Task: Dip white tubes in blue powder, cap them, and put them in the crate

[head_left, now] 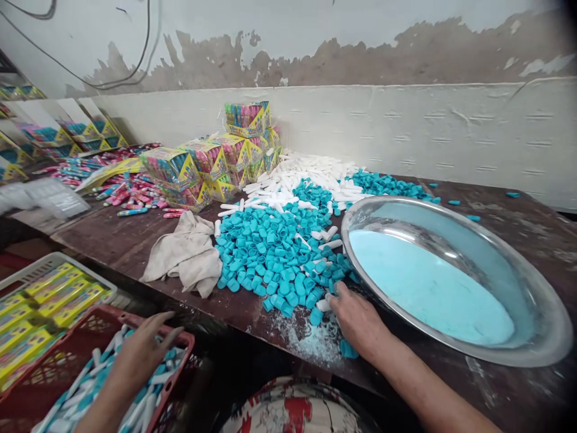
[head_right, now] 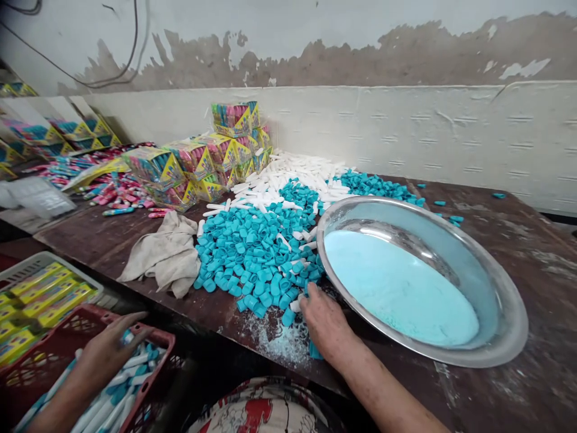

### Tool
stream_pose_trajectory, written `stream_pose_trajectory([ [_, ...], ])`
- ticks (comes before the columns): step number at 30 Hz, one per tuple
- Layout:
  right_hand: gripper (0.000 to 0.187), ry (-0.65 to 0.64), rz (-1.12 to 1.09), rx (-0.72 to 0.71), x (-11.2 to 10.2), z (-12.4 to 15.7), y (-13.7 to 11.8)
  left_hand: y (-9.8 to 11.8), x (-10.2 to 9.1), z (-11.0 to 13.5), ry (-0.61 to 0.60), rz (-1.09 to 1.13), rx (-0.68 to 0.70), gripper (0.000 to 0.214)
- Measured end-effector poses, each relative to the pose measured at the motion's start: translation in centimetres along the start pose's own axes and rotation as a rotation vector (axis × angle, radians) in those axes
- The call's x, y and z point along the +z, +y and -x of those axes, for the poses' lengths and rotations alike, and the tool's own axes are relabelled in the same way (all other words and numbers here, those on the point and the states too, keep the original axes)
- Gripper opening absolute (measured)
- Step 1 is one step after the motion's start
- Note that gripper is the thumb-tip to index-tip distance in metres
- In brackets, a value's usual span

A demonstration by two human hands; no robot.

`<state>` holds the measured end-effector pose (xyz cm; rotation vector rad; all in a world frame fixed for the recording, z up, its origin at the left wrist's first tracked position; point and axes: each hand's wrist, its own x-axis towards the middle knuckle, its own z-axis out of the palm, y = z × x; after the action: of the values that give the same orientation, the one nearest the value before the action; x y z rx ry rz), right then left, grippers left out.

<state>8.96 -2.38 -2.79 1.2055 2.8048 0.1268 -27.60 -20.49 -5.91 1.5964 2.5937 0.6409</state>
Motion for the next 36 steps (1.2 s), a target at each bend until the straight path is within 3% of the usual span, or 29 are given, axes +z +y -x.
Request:
stream_pose_trajectory([
  [5, 0.026, 0.053, -0.02, -0.052, -0.6, -0.3, -0.4, 12.6, 1.9, -1.9, -0.096, 0.333, 0.3, 0.028],
  [10, 0.02, 0.232, -0.285, -0.023, -3.4, 3.6, 1.2, 20.9, 3.6, -3.3, -0.247, 0.543, 0.467, 0.021],
  [13, 0.022, 0.358, -0.466, 0.052, -5.9, 6.5, 4.5, 24.9, 4.6, -4.4, -0.425, 0.647, 0.428, 0.024],
  [15, 0.023, 0.392, -0.425, 0.138, -7.1, 7.5, 7.5, 27.4, 5.6, -5.0, -0.61, 0.782, 0.358, 0.028],
  [18, 0.022, 0.228, -0.259, 0.256, -7.3, 7.4, 11.8, 30.6, 7.2, -5.4, -0.869, 0.984, 0.239, 0.042],
  [20, 0.02, 0.076, -0.157, 0.253, -6.5, 6.6, 13.7, 32.2, 8.0, -5.5, -0.931, 1.054, 0.163, 0.049],
  [24, 0.023, -0.095, -0.044, 0.107, -4.8, 4.3, 15.1, 33.9, 8.5, -5.4, -0.88, 1.118, 0.087, 0.054],
  [31, 0.029, -0.117, -0.182, 0.047, -3.2, 2.1, 14.8, 33.9, 8.6, -5.4, -0.902, 1.172, 0.042, 0.048],
  [36, 0.03, -0.173, -0.532, -0.081, -2.4, 1.2, 15.1, 33.8, 9.0, -5.3, -0.925, 1.196, 0.022, 0.049],
])
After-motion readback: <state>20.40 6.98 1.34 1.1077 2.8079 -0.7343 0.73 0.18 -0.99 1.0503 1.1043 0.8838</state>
